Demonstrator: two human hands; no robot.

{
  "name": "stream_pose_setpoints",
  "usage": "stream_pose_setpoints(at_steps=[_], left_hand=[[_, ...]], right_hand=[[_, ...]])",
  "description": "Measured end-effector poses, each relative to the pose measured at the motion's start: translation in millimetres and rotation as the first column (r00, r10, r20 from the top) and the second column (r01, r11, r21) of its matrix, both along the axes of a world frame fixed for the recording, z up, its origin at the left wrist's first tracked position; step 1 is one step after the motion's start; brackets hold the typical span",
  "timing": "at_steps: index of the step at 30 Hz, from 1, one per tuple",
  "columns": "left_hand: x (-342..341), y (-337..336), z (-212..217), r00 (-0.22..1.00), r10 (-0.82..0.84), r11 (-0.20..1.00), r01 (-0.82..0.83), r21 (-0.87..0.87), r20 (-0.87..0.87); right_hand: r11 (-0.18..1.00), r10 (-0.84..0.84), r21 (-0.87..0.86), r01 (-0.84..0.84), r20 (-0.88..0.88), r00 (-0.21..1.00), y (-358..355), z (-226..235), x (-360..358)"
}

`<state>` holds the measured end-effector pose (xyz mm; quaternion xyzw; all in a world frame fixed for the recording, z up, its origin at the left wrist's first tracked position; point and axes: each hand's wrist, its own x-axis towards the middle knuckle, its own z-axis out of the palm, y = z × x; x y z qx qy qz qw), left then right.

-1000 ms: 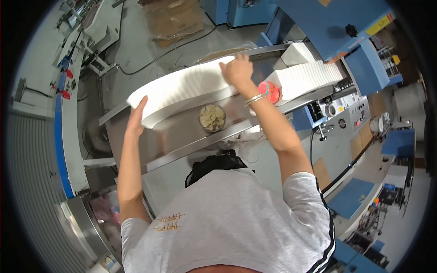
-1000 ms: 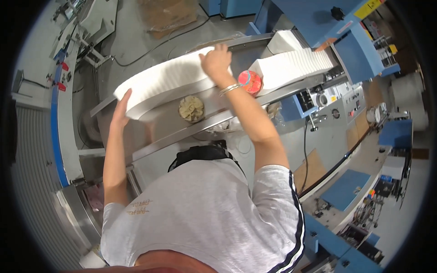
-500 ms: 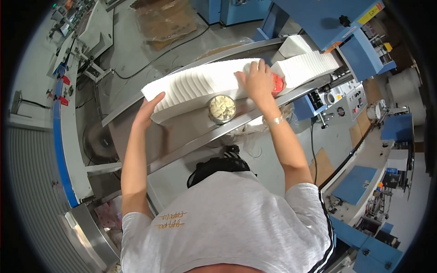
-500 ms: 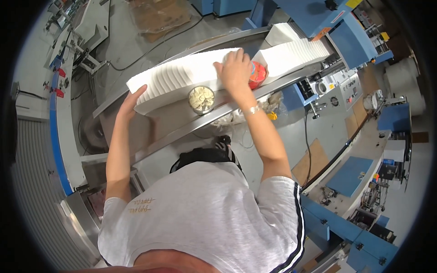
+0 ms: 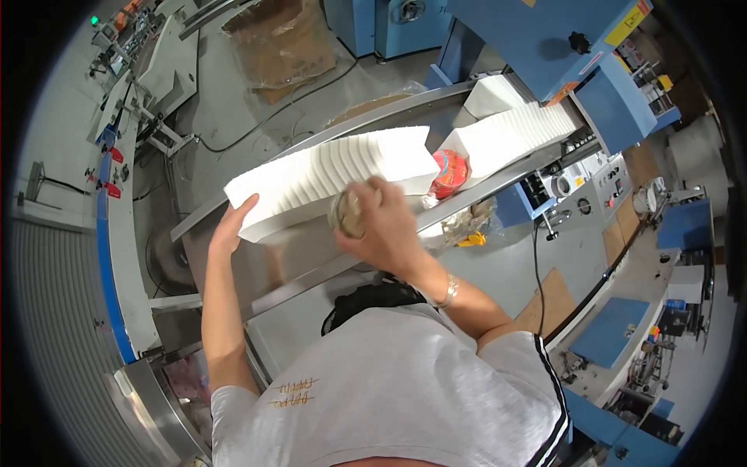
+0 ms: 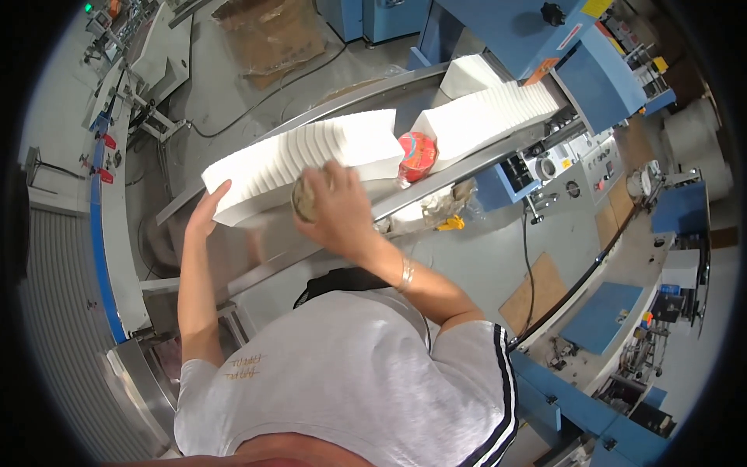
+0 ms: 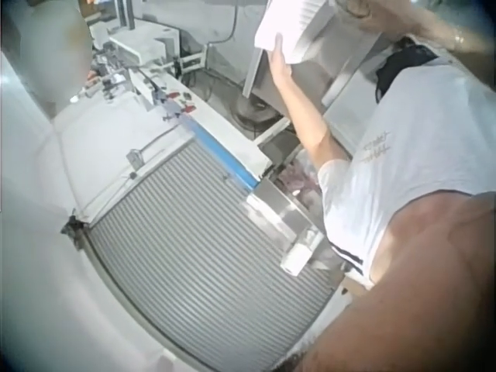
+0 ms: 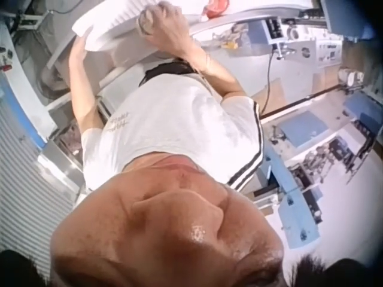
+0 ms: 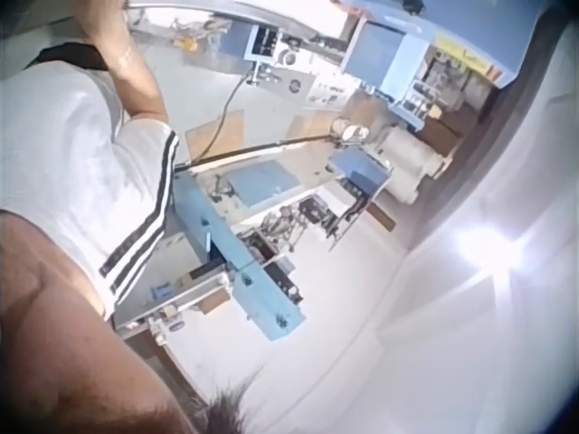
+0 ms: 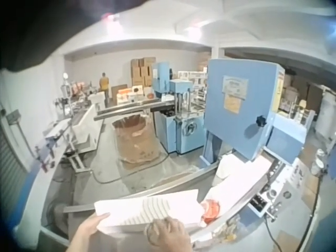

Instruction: Manually picking up stacks of paper napkins from a machine and placing them onto a conveyor belt for further processing.

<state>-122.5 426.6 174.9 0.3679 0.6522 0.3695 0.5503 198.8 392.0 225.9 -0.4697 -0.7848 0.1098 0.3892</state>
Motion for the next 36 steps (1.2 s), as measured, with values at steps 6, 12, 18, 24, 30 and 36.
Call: stream_pose_setpoints(at_steps=[6, 12, 18, 24, 30, 36], left_hand=[[-5, -4, -3, 0.997, 0.048, 0.995, -0.043, -0.092, 0.058], [-8, 8, -9, 0.996, 0.029, 0.997, -0.023, -0.074, 0.084], [-6, 5, -4, 0.996, 0.042, 0.995, -0.035, -0.093, 0.081], [-8, 2, -2, 0.998, 0.015, 0.997, -0.011, -0.082, 0.054], [-5, 1, 4, 0.998, -0.041, 0.998, 0.039, -0.049, -0.055], [-42, -6, -9, 0.995, -0.095, 0.995, 0.096, -0.038, 0.027]], right_hand=[[0.877, -0.4, 0.343, 0.337, 0.13, 0.908, 160, 25, 101], [0.852, -0.391, -0.132, 0.506, 0.481, 0.785, 291, -69, 206], [0.875, -0.484, 0.357, 0.329, 0.59, 0.647, 281, -67, 204], [0.885, -0.044, -0.376, 0.275, 0.519, 0.854, 154, -7, 123], [0.793, 0.094, -0.562, 0.238, 0.497, 0.862, 138, -22, 84], [0.817, 0.136, -0.556, 0.15, 0.44, 0.888, 121, -21, 40]])
